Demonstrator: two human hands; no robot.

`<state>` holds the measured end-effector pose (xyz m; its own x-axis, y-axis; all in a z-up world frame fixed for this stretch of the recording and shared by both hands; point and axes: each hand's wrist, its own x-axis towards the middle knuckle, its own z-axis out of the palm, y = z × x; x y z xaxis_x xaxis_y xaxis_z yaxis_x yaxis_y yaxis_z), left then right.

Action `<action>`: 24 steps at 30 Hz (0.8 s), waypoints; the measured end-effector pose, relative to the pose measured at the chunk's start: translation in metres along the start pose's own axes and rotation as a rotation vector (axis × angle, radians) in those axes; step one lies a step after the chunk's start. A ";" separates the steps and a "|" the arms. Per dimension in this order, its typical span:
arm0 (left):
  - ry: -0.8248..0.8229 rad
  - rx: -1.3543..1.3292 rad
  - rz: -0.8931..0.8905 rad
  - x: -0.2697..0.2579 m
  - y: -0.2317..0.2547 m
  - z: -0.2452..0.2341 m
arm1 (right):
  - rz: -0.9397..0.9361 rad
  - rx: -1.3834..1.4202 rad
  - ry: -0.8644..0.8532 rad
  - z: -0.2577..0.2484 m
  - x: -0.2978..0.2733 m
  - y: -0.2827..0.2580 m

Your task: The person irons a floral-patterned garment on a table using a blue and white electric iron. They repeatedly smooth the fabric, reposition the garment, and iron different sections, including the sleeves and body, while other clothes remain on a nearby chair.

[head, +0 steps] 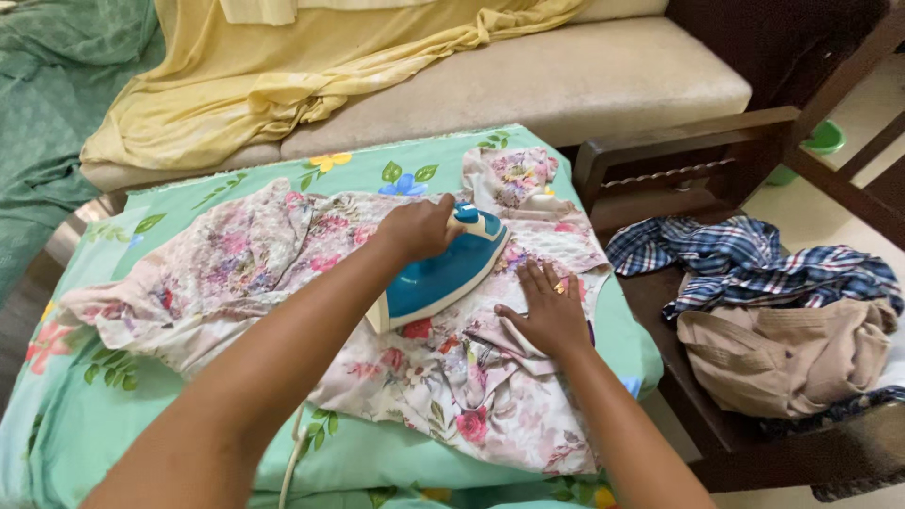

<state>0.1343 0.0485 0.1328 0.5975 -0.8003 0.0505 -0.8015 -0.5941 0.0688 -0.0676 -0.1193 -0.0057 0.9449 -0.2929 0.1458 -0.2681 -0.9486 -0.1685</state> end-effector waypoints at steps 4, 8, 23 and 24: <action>0.033 -0.048 -0.204 0.046 0.010 0.007 | -0.011 -0.001 0.036 -0.002 0.001 0.002; 0.091 -0.050 -0.277 0.047 0.022 0.009 | -0.022 -0.030 0.072 0.001 0.000 0.001; 0.086 -0.009 0.047 -0.009 0.047 -0.001 | 0.088 0.124 0.412 -0.025 -0.018 0.032; 0.087 -0.011 0.038 -0.001 0.050 0.000 | 0.089 0.139 0.405 -0.025 -0.018 0.033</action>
<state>0.0933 0.0195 0.1363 0.5674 -0.8115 0.1396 -0.8233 -0.5624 0.0764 -0.0985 -0.1478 0.0105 0.7623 -0.4224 0.4904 -0.2909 -0.9004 -0.3234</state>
